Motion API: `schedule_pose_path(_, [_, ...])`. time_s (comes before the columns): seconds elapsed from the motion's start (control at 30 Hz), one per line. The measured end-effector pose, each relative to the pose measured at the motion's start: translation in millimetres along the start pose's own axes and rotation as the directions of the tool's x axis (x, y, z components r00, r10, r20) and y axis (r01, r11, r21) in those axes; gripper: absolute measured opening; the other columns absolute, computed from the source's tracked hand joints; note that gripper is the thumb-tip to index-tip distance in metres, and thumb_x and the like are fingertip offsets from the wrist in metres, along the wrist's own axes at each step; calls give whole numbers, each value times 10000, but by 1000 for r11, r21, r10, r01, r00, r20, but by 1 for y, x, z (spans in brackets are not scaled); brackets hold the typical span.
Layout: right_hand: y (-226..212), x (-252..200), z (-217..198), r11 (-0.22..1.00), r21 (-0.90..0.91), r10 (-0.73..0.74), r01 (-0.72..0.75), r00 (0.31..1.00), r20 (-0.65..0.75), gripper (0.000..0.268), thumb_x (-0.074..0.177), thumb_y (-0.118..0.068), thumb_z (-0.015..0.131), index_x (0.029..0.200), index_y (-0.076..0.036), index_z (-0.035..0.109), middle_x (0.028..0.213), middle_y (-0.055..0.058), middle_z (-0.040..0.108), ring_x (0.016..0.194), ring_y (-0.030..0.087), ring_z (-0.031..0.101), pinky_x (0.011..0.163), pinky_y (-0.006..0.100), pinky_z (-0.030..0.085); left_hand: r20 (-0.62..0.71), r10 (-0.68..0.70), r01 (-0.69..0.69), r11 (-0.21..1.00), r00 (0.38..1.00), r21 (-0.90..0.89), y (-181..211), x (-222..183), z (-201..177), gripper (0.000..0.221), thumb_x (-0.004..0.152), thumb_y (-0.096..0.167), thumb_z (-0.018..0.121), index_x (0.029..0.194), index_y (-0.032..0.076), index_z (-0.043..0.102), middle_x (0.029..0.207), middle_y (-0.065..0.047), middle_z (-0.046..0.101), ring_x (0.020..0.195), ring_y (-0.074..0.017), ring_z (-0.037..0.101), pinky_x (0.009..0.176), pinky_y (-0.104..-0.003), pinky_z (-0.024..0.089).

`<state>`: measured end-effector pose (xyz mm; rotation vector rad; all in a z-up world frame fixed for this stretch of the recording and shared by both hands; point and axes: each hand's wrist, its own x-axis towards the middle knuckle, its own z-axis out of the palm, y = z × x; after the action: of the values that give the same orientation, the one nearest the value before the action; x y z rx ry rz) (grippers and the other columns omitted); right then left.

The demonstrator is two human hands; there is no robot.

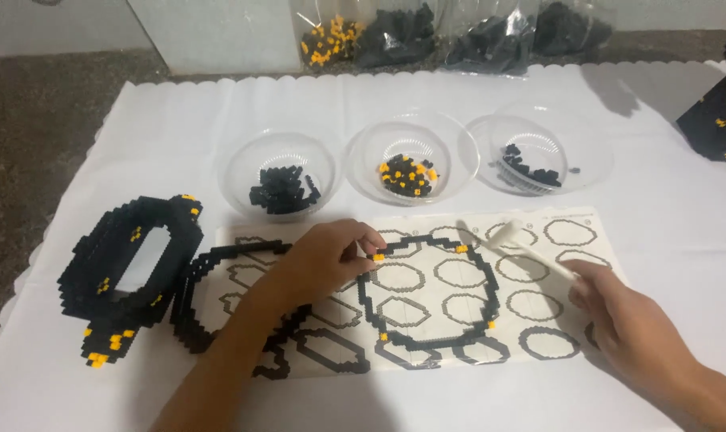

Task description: Assembling a complex structure using small interlocking plastic blocks and a small hammer tool following a printed guide.

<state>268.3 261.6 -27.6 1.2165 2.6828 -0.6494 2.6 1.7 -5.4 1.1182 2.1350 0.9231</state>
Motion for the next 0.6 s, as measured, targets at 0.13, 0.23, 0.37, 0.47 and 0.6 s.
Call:
schedule_pose_path(0.13, [-31, -2, -13, 997, -66, 43, -40, 998, 41, 358, 923, -275, 427, 1276, -323, 459, 767, 26, 733, 611, 220, 650, 645, 319, 490, -78, 110, -101, 988, 991, 116, -14, 8, 18, 486, 671, 318, 737, 1124, 191, 612, 989, 40, 651, 840, -142, 569, 776, -305, 460])
schedule_pose_path(0.23, [-24, 5, -10, 995, -37, 89, -90, 996, -26, 384, 981, -261, 289, 1334, -315, 429, 868, 12, 736, 701, 264, 690, 709, 340, 493, -121, 97, -85, 991, 988, 103, -6, 3, 22, 345, 773, 168, 671, 1103, 176, 569, 915, 21, 597, 952, -164, 552, 826, -329, 429])
schedule_pose_path(0.37, [-11, 13, -1, 948, -89, -317, 304, 905, -284, 364, 881, -179, 397, 1197, -136, 572, 1098, 55, 679, 1010, 288, 612, 874, 409, 457, -319, 189, -249, 956, 929, -158, 14, -2, 12, 189, 796, 25, 636, 980, 54, 609, 752, -14, 639, 662, -98, 629, 635, -184, 583])
schedule_pose_path(0.47, [-44, -11, -2, 873, -32, -454, 487, 788, -416, 339, 840, -116, 504, 1161, -88, 611, 1150, 76, 661, 1046, 290, 579, 916, 433, 420, -390, 34, -217, 873, 920, -436, 29, -10, 3, 235, 764, 55, 696, 990, 48, 633, 759, -10, 667, 698, -107, 665, 680, -207, 580])
schedule_pose_path(0.6, [-105, -37, -8, 829, 559, 5, 3, 1000, -13, 392, 846, -285, 480, 1183, -217, 668, 1224, -70, 699, 1106, 128, 610, 936, 293, 417, -372, -261, -47, 761, 891, -647, 52, -17, -11, 265, 740, 85, 650, 999, 30, 630, 913, -78, 699, 846, -170, 683, 737, -217, 608])
